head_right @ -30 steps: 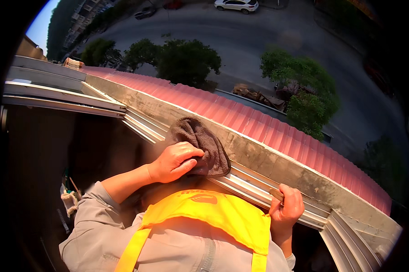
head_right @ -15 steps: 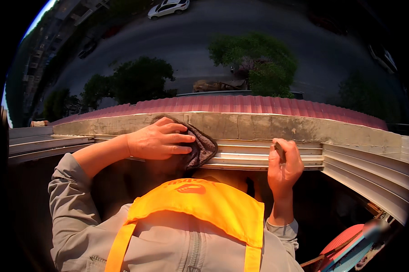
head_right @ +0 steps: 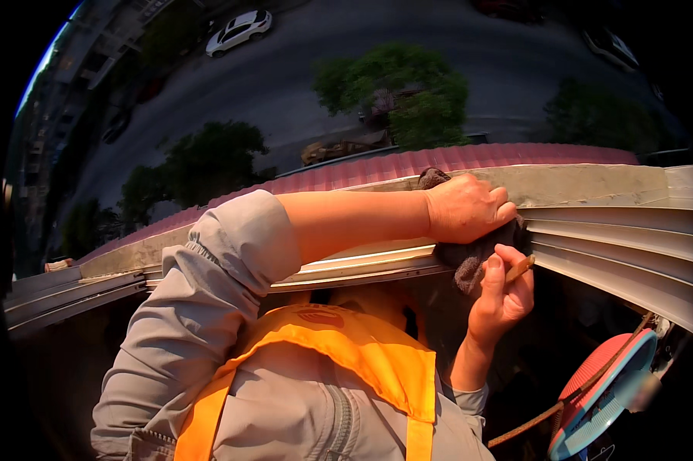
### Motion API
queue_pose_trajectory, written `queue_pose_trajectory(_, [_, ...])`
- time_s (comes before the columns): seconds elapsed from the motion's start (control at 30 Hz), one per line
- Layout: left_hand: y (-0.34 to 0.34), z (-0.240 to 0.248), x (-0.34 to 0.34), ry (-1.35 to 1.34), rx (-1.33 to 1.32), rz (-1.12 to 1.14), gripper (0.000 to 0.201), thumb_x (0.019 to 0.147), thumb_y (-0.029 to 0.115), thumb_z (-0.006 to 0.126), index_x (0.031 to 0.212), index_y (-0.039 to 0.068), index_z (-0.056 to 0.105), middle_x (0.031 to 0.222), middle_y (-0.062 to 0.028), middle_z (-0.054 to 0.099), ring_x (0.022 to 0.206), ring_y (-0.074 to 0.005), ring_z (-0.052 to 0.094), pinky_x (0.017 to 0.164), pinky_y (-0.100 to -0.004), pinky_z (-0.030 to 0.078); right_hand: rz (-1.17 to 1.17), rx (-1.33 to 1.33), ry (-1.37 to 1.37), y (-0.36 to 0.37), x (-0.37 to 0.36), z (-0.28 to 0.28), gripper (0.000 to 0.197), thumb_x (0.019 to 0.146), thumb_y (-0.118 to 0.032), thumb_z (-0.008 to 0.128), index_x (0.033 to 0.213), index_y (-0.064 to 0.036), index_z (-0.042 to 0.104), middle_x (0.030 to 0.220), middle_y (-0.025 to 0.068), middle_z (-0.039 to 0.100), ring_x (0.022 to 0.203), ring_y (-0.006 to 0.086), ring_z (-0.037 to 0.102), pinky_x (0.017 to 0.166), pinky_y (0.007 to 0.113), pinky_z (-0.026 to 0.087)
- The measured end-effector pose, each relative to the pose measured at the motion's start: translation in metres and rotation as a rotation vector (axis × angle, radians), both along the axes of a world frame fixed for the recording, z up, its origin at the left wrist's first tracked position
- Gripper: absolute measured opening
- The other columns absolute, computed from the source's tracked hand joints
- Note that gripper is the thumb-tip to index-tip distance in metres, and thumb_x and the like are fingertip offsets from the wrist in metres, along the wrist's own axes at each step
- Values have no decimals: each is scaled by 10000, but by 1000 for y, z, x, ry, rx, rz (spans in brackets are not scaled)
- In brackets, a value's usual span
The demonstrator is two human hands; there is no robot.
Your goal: The person cleans the window frame and sill using a cloth and a small stick-like tool. They wipe the metal tracks and corners of the window frame, then move inside to pack the tools into a bag.
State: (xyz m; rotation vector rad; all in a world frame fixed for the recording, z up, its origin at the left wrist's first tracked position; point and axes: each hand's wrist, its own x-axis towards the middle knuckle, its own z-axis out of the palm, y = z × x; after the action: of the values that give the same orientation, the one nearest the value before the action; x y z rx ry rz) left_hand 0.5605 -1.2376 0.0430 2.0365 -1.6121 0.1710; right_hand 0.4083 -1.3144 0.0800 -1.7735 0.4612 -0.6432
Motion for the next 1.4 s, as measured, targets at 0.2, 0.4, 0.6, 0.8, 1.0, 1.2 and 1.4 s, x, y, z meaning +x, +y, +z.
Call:
queue_pose_trajectory(0.2, [2,48,120,249,185,643,192,876,152,490,981,9,563,940,-211,674,855,-348,672,704,-435,533,-62,28,-79,-3,-11,10,134,895,-67,602,993,17,635,722,24,563,583,54,434,533,185,344])
queue_pose_trajectory(0.4, [232,98,133,1395,-440,592,335,965,299,581,1175,39,589,1066,-93,664,907,-150,665,871,-305,539,-44,100,-62,-3,-15,-2,138,897,-68,586,1001,12,629,743,32,565,602,58,452,539,188,356])
queue_pose_trajectory(0.6, [413,123,-44,1223,-35,880,425,811,193,754,1147,-3,584,1061,-64,664,960,-161,631,892,-319,499,88,110,65,-7,-2,-2,47,887,-15,606,925,-4,631,751,-39,555,634,38,455,572,186,367])
queue_pose_trajectory(0.8, [389,56,-142,164,488,701,510,660,317,729,1042,12,585,1241,-205,493,1171,-413,439,994,-513,331,316,-618,392,3,22,11,78,807,-99,684,812,-41,632,765,116,571,652,286,574,603,371,466])
queue_pose_trajectory(1.0, [381,55,-135,128,383,661,486,676,295,714,1050,17,578,1226,-203,503,1165,-406,450,990,-515,341,434,-877,548,6,39,12,179,805,-244,668,823,-66,667,815,121,615,742,331,618,668,433,490])
queue_pose_trajectory(1.2, [334,54,-111,169,324,358,409,767,262,678,1109,52,598,1200,-157,534,1180,-359,466,1003,-492,343,245,-341,302,1,32,24,84,867,-76,658,904,-1,655,698,-18,589,631,77,518,575,251,409])
queue_pose_trajectory(1.4, [159,32,-64,100,105,-125,458,842,304,647,1240,97,555,1318,-134,471,1263,-345,392,1018,-498,323,104,-80,12,-27,9,26,83,897,-79,633,947,-24,669,734,-31,560,608,24,452,525,176,349])
